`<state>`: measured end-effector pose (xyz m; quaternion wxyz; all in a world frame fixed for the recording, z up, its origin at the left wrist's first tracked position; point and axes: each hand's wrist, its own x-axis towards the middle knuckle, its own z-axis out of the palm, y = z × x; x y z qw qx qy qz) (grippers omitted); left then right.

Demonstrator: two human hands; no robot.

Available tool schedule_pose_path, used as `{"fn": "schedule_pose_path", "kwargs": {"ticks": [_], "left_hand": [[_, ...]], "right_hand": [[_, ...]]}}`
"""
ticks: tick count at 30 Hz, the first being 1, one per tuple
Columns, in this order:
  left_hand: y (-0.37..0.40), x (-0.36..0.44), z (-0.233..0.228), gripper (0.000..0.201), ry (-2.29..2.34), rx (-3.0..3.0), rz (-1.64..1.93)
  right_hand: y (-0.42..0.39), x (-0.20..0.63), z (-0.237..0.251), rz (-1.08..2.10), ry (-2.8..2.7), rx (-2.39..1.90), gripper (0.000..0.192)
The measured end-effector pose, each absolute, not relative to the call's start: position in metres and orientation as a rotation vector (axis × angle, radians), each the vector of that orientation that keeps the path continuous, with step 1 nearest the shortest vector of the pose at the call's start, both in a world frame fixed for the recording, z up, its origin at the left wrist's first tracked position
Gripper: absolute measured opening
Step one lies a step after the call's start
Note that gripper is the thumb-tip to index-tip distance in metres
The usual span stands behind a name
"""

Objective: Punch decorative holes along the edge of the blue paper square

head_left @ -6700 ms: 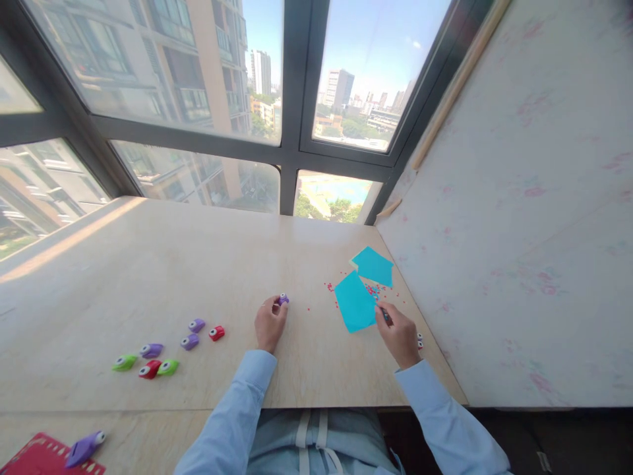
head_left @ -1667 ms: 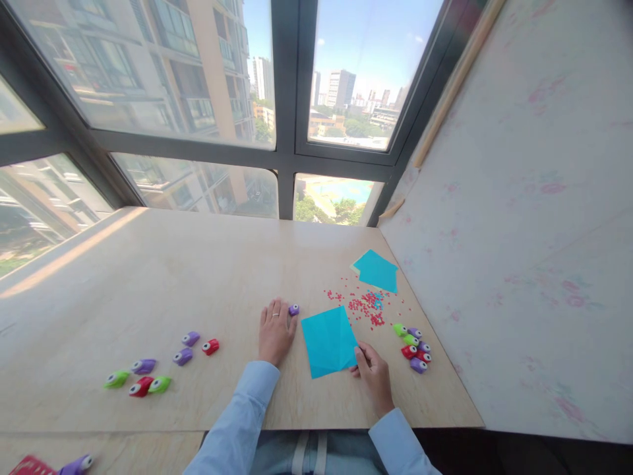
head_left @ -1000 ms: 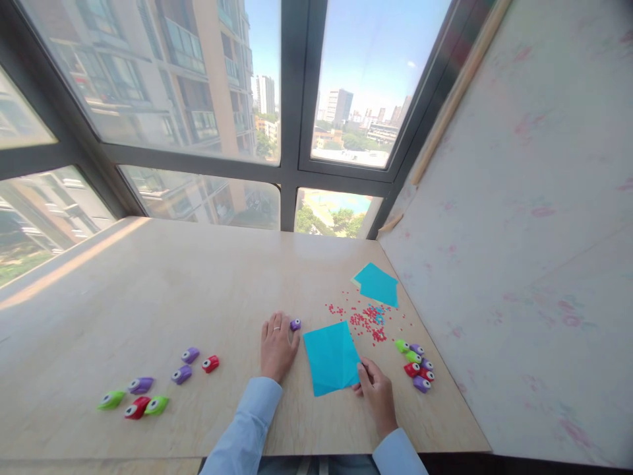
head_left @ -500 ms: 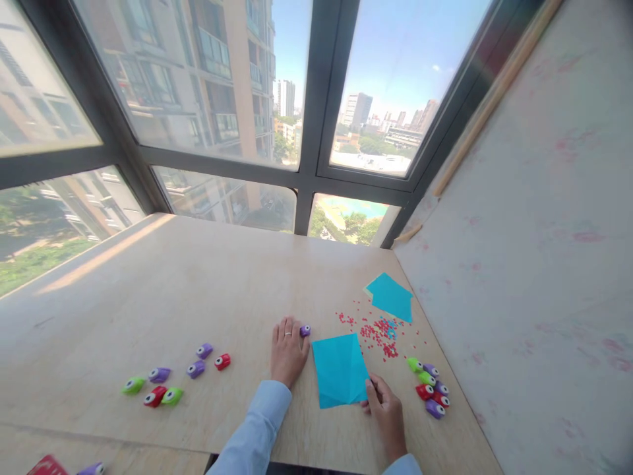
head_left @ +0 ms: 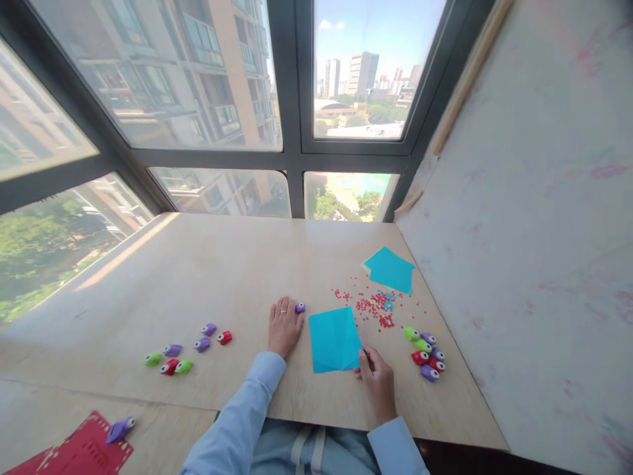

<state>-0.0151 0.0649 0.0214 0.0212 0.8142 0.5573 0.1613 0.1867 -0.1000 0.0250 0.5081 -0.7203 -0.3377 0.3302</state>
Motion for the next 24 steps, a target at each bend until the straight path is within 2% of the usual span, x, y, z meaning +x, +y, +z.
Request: {"fn": "schedule_pose_path", "kwargs": {"ticks": [14, 24], "left_hand": [[0.065, -0.025, 0.024, 0.051, 1.663, 2.447, 0.494], [0.065, -0.027, 0.023, 0.034, 1.626, 2.325, 0.589]], "right_hand": [[-0.101, 0.184, 0.028, 0.850, -0.720, -1.673, 0.065], [-0.086, 0.184, 0.038, 0.853, -0.721, -1.698, 0.063]]}}
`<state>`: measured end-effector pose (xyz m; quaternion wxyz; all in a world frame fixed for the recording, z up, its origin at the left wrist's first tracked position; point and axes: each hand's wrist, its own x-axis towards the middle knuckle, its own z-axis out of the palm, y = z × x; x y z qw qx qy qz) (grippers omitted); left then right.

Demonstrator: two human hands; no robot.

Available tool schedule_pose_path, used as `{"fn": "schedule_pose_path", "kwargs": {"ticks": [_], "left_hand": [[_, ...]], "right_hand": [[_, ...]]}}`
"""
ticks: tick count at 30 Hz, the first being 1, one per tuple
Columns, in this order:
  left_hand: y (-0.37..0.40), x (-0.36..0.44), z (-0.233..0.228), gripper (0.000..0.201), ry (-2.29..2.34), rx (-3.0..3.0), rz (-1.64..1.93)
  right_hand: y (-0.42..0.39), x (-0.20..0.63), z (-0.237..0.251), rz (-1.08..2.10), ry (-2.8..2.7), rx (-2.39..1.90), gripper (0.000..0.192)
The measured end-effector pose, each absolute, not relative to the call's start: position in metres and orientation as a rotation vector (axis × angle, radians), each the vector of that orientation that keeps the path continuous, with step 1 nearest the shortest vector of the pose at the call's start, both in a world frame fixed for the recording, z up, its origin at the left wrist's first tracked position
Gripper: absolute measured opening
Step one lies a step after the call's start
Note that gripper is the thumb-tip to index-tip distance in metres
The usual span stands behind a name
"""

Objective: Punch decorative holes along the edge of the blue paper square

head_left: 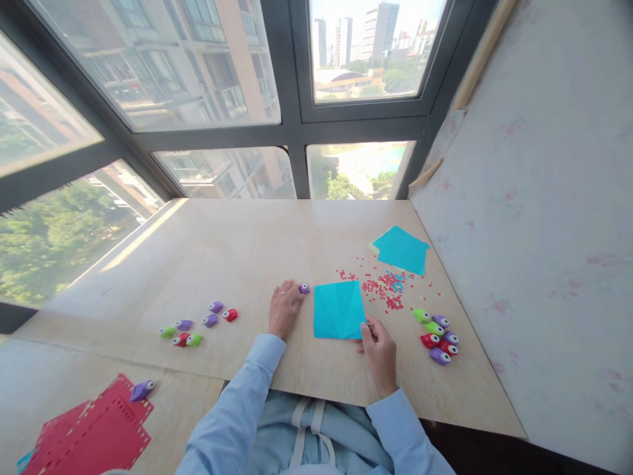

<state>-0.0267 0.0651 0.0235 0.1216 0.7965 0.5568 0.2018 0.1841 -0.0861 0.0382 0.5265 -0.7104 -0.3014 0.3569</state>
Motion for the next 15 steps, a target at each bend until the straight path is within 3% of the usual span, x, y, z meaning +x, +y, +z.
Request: {"fn": "schedule_pose_path", "kwargs": {"ticks": [15], "left_hand": [[0.0655, -0.0261, 0.0277, 0.027, 1.601, 2.277, 0.698]], "right_hand": [[-0.0773, 0.1894, 0.0331, 0.787, -0.846, -1.710, 0.059]]}}
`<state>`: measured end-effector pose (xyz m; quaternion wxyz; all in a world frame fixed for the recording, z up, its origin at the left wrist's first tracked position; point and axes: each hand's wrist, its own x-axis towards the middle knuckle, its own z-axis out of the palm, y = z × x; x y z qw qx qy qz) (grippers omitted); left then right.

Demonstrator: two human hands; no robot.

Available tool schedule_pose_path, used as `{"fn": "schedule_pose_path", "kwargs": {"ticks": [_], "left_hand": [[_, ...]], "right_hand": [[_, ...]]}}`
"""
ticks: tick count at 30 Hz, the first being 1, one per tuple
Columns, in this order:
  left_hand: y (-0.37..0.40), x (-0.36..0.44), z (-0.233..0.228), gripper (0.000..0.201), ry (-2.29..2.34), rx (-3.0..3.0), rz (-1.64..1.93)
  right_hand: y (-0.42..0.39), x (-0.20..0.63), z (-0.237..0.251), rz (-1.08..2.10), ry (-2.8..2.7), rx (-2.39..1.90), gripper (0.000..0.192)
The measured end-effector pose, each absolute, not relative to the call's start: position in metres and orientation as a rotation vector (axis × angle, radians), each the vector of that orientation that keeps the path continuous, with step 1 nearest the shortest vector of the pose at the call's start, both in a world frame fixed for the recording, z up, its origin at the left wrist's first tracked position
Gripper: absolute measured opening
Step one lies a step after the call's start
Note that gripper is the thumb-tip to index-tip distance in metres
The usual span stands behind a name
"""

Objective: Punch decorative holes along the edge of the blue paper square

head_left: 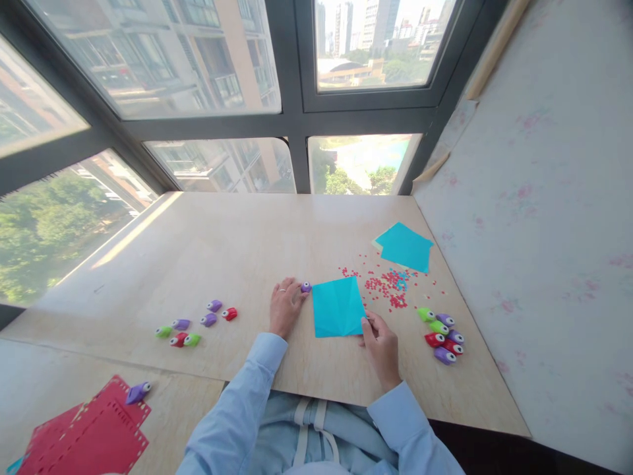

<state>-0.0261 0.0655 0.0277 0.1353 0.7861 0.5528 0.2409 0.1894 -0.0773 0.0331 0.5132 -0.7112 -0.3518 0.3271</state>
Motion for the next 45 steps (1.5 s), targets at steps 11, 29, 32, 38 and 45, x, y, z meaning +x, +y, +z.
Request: {"fn": "schedule_pose_path", "kwargs": {"ticks": [11, 29, 32, 38, 45], "left_hand": [[0.068, -0.026, 0.022, 0.025, 1.590, 2.355, 0.730], [0.067, -0.030, 0.015, 0.032, 1.535, 2.313, 0.794], [0.068, -0.030, 0.015, 0.032, 1.540, 2.318, 0.785], [0.067, -0.030, 0.019, 0.031, 1.544, 2.344, 0.741], [0.066, -0.030, 0.022, 0.029, 1.543, 2.373, 0.714]], "right_hand": [[-0.077, 0.190, 0.035, 0.927, -0.791, -1.648, 0.060], [-0.083, 0.189, 0.034, 0.862, -0.740, -1.642, 0.058], [-0.082, 0.189, 0.034, 0.857, -0.750, -1.655, 0.059], [-0.081, 0.189, 0.034, 0.867, -0.783, -1.666, 0.059], [-0.081, 0.190, 0.038, 0.884, -0.838, -1.693, 0.058]]}}
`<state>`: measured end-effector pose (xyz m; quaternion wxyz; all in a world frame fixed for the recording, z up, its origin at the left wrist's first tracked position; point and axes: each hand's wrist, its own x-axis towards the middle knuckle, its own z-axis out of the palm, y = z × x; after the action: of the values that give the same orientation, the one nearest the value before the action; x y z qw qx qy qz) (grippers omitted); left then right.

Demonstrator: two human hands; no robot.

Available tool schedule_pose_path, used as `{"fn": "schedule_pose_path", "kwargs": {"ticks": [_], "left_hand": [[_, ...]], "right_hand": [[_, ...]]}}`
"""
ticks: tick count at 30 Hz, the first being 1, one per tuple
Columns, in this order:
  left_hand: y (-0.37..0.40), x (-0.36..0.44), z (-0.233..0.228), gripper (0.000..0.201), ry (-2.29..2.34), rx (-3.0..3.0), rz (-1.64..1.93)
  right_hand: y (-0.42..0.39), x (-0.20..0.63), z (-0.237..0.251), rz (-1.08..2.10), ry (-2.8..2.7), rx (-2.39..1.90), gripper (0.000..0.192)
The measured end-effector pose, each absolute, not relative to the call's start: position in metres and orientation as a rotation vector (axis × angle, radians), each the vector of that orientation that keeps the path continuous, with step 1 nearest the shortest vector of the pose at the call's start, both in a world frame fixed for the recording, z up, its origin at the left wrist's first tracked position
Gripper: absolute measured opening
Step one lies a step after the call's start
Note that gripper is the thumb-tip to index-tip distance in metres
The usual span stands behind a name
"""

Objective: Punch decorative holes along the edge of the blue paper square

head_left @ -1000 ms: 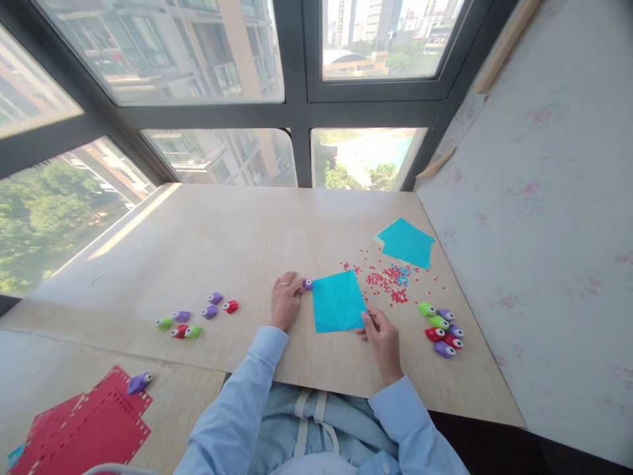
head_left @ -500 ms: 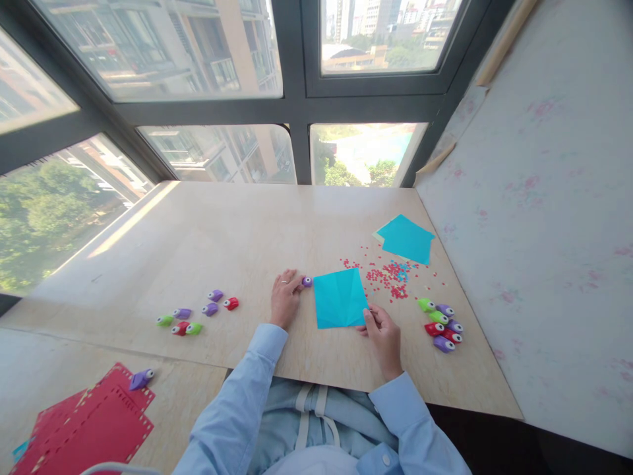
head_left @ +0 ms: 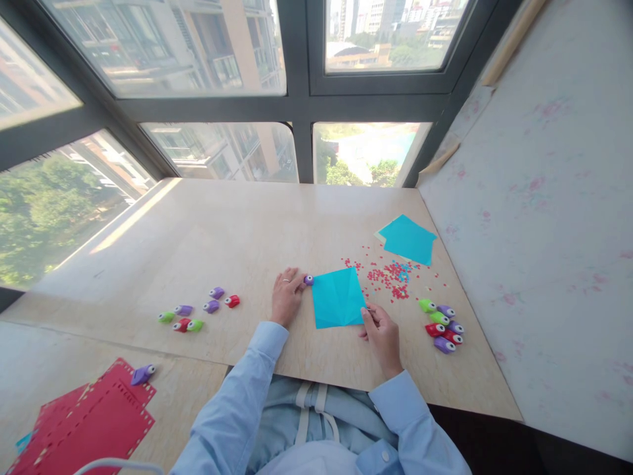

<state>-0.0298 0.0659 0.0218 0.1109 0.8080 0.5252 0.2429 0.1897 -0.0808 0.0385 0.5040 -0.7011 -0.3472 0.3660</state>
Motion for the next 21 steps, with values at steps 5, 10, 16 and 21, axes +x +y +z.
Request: {"fn": "schedule_pose_path", "kwargs": {"ticks": [5, 10, 16, 21], "left_hand": [[0.065, -0.030, 0.022, 0.029, 1.532, 2.403, 0.699], [0.064, -0.032, 0.022, 0.033, 1.500, 2.425, 0.659], [0.062, -0.034, 0.025, 0.035, 1.465, 2.408, 0.598], [0.053, -0.039, 0.030, 0.046, 1.317, 2.409, 0.638]], "right_hand": [[-0.080, 0.190, 0.043, 0.902, -0.894, -1.708, 0.058], [-0.080, 0.191, 0.045, 0.905, -0.925, -1.706, 0.060], [-0.084, 0.192, 0.049, 0.947, -0.905, -1.682, 0.062], [-0.092, 0.199, 0.058, 1.140, -0.882, -1.746, 0.067]]}}
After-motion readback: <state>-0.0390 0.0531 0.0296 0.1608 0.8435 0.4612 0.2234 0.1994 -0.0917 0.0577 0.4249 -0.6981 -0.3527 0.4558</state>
